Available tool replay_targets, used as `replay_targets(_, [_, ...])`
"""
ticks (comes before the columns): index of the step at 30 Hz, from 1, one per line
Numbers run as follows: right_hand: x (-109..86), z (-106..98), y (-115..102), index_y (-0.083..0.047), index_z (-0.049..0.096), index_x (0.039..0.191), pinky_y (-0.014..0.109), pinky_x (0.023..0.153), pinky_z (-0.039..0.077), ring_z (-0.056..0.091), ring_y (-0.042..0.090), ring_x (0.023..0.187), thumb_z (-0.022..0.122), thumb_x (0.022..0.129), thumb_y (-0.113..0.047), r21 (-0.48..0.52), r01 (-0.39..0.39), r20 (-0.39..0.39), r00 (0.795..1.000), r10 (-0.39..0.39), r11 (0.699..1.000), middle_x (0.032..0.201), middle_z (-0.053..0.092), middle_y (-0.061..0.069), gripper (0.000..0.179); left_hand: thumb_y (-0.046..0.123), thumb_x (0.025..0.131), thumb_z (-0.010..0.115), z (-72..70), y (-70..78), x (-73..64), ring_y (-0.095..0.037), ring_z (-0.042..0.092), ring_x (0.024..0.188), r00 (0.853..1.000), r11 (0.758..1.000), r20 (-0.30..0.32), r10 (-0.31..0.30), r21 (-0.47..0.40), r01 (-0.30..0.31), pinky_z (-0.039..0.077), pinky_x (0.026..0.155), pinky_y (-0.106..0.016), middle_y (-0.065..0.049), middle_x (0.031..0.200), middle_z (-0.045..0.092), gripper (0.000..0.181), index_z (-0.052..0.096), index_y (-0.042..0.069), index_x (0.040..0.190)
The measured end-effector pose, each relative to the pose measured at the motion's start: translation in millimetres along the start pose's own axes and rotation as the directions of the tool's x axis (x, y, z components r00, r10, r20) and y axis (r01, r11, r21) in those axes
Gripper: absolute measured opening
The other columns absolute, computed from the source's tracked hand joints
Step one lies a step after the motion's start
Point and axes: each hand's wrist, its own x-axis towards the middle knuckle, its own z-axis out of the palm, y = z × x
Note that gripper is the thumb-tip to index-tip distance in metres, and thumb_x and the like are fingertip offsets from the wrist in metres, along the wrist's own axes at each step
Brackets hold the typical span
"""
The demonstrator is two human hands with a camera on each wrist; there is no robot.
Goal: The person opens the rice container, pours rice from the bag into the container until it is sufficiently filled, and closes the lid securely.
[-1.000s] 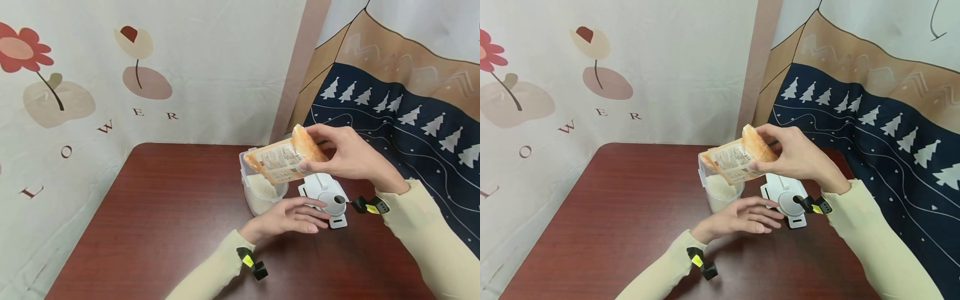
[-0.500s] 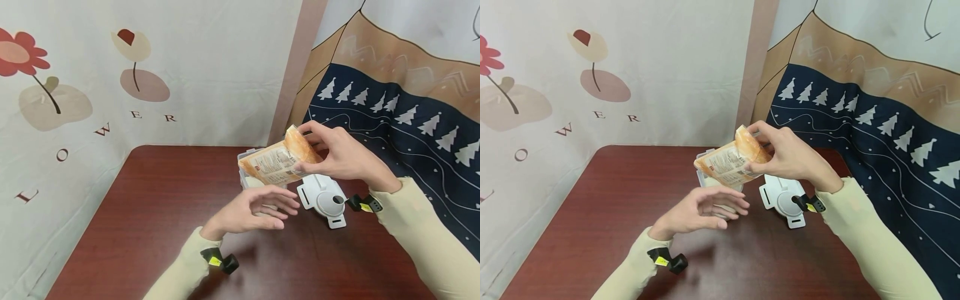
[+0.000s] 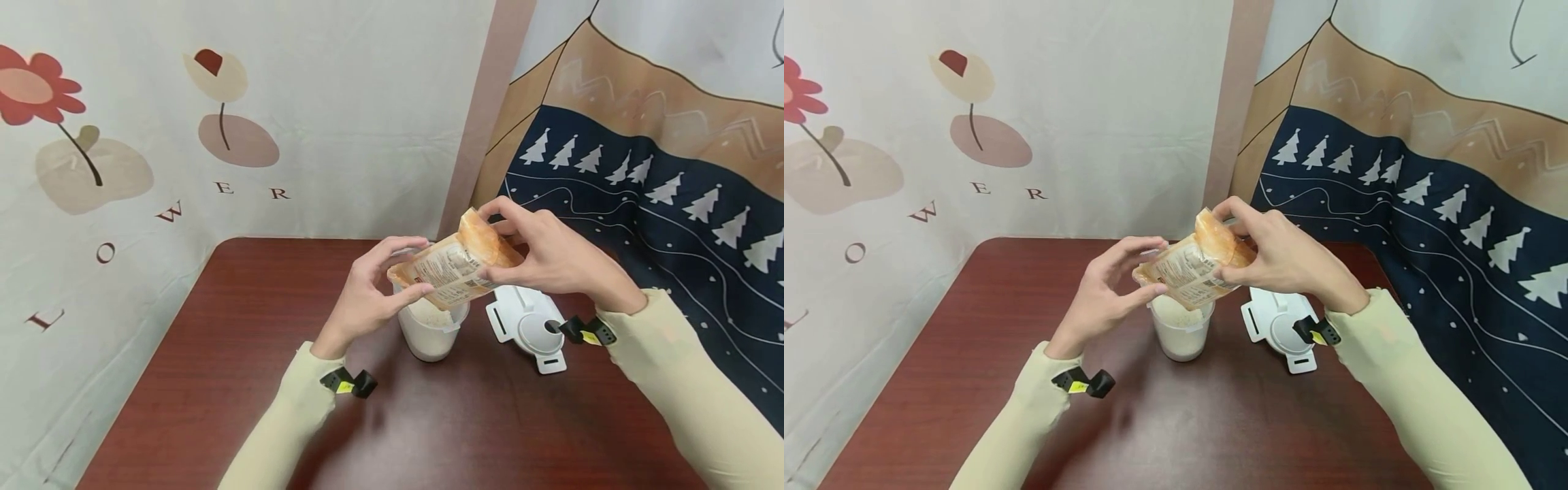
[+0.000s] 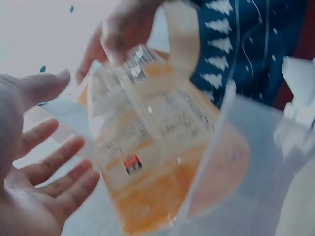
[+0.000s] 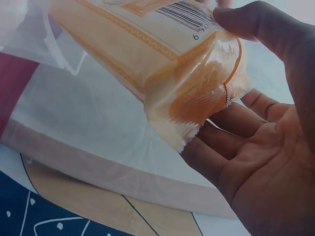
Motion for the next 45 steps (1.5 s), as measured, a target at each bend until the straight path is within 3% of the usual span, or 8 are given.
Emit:
replay_targets(4, [1.0,1,1,-0.016,0.047,0.134,0.027,0.071,0.06,0.067,0.013,0.081,0.085,0.081,-0.011,0.006,0.002,0.006,1.0,-0.002,1.0,0.117,0.075,0.009,0.066,0.01,0.083,0.086,-2.1,-11.8,3.0,-0.018,0.063,0.127,0.997,0.984,0.044,-0.056,0.171,0.048,0.057,0.099,-0.037,-0.004,0.139,0.065,0.067,0.058,0.013,0.144])
replay_targets(6, [1.4,0,2,-0.016,0.047,0.133,0.027,0.072,0.06,0.067,0.013,0.082,0.086,0.08,-0.011,0.007,0.004,0.007,1.0,-0.004,1.0,0.117,0.075,0.009,0.066,0.013,0.084,0.085,-2.5,-16.8,3.9,-0.017,0.065,0.122,0.995,0.973,0.063,-0.074,0.223,0.059,0.059,0.089,-0.034,-0.003,0.136,0.067,0.067,0.058,0.014,0.145])
replay_targets(11, [2.5,0,5,-0.016,0.047,0.133,0.026,0.076,0.06,0.067,0.012,0.084,0.087,0.08,-0.011,0.02,0.028,0.011,1.0,-0.028,0.999,0.12,0.074,0.009,0.067,0.014,0.088,0.082,-2.6,-25.5,6.4,-0.016,0.069,0.108,0.997,0.957,0.056,-0.043,0.288,0.025,0.059,0.085,-0.031,-0.005,0.125,0.073,0.053,0.065,0.01,0.138])
replay_targets(15, [2.9,0,6,-0.014,0.048,0.131,0.025,0.078,0.061,0.069,0.013,0.087,0.084,0.085,-0.013,0.054,0.023,0.011,1.0,-0.024,0.998,0.121,0.074,0.009,0.058,0.014,0.089,0.08,-1.0,-28.5,8.8,-0.015,0.071,0.107,1.0,0.961,0.027,-0.002,0.278,-0.006,0.059,0.092,-0.03,-0.006,0.121,0.075,0.045,0.069,0.009,0.132])
replay_targets(23, [2.8,1,5,-0.015,0.053,0.12,0.033,0.077,0.064,0.071,0.022,0.093,0.06,0.105,-0.022,0.118,-0.053,-0.009,0.998,0.055,0.992,0.119,0.074,0.014,0.018,0.013,0.088,0.081,1.2,-31.0,9.1,-0.013,0.072,0.103,0.999,0.965,-0.007,0.043,0.258,-0.04,0.06,0.088,-0.03,-0.004,0.116,0.077,0.041,0.072,0.008,0.127])
replay_targets(33, [4.6,3,4,-0.012,0.051,0.119,0.032,0.073,0.063,0.07,0.025,0.092,0.055,0.107,-0.019,0.106,-0.007,-0.074,0.997,0.015,0.994,0.115,0.073,0.016,0.015,0.013,0.089,0.081,2.9,-31.8,7.6,-0.013,0.073,0.099,0.998,0.965,-0.045,0.049,0.259,-0.036,0.061,0.083,-0.029,-0.004,0.118,0.077,0.038,0.073,0.01,0.126])
replay_targets(45, [10.3,10,3,-0.008,0.049,0.122,0.024,0.07,0.061,0.07,0.027,0.088,0.053,0.107,-0.016,0.154,0.009,-0.187,0.982,0.02,0.988,0.114,0.073,0.019,0.017,0.007,0.088,0.079,0.8,-32.3,5.5,-0.016,0.075,0.096,0.996,0.985,-0.087,-0.011,0.172,0.026,0.063,0.081,-0.029,-0.01,0.116,0.077,0.036,0.073,0.006,0.123])
